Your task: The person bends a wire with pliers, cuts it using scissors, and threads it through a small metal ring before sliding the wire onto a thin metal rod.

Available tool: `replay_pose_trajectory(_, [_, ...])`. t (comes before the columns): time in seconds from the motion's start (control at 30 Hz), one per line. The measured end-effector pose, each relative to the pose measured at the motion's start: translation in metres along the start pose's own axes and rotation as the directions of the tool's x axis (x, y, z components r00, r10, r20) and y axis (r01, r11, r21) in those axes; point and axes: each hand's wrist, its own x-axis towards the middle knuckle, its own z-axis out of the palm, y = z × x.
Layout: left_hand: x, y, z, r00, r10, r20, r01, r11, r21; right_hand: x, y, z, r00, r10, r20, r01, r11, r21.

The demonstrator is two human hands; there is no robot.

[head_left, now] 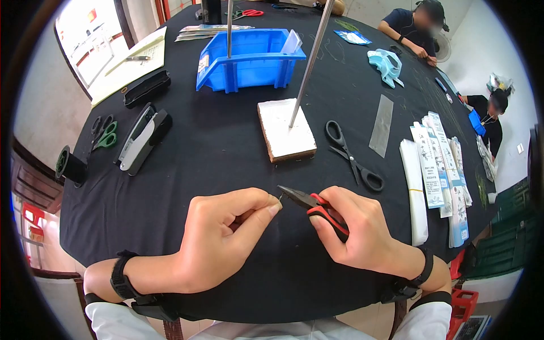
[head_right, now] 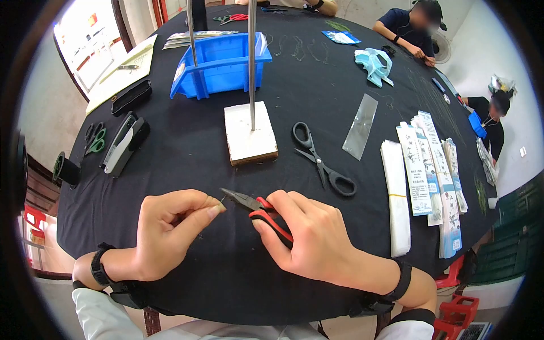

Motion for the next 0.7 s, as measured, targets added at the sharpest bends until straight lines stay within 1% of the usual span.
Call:
replay_pose_trajectory(0.03, [-0.002,0.001,0.000,0.999,0.038,0.014,-0.038,0.999,0.018,0.002,0.002,-0.001,0.999,0.047,-0.009,-0.047,0.999,0.015])
replay_pose_trajectory(0.07, [-0.009,0.008,-0.001,0.989,0.145,0.010,-0.145,0.986,0.080,0.008,0.024,-0.005,0.987,0.138,-0.085,-0.139,0.990,-0.011])
replay_pose_trajectory(0.1, [-0.016,0.018,-0.004,0.967,0.254,0.017,-0.253,0.957,0.139,0.010,0.028,-0.012,0.987,0.099,-0.130,-0.109,0.991,-0.075])
replay_pose_trajectory(0.13, [-0.011,0.022,-0.006,0.986,0.163,0.035,-0.167,0.966,0.200,0.006,0.021,-0.014,0.989,0.086,-0.119,-0.091,0.995,-0.043])
replay_pose_trajectory(0.17, [-0.004,0.009,-0.003,0.991,0.131,-0.012,-0.129,0.985,0.113,-0.001,0.008,-0.017,0.993,0.078,-0.087,-0.079,0.997,-0.006])
replay_pose_trajectory(0.23, [0.002,0.006,-0.003,0.995,-0.077,0.060,0.077,0.997,-0.006,0.001,0.008,-0.015,0.992,0.101,-0.073,-0.093,0.990,0.103])
replay_pose_trajectory(0.3, [0.004,0.004,-0.002,0.992,-0.083,0.096,0.087,0.995,-0.039,0.001,0.015,-0.010,0.987,0.147,-0.062,-0.129,0.965,0.227])
replay_pose_trajectory(0.33, [0.003,0.003,-0.001,0.989,-0.089,0.116,0.096,0.994,-0.059,-0.001,0.017,-0.008,0.983,0.182,-0.015,-0.169,0.938,0.304])
replay_pose_trajectory(0.43, [0.004,0.003,0.000,0.973,-0.127,0.194,0.142,0.987,-0.069,0.000,0.016,-0.001,0.991,0.128,0.040,-0.131,0.859,0.495])
replay_pose_trajectory(0.47, [0.004,0.002,0.001,0.968,-0.121,0.221,0.140,0.988,-0.071,0.000,0.015,-0.006,0.980,0.136,0.144,-0.192,0.834,0.518])
replay_pose_trajectory(0.57, [0.005,-0.002,0.001,0.948,-0.120,0.294,0.149,0.986,-0.076,0.001,0.010,-0.005,0.989,0.084,0.119,-0.110,0.966,0.235])
replay_pose_trajectory(0.6, [0.006,-0.002,0.001,0.941,-0.129,0.312,0.161,0.984,-0.078,0.002,0.007,-0.006,0.989,0.109,0.104,-0.121,0.985,0.121])
replay_pose_trajectory(0.7, [0.008,-0.005,0.001,0.928,-0.151,0.339,0.196,0.975,-0.101,0.001,0.017,0.000,0.999,-0.022,-0.031,0.017,0.988,-0.155])
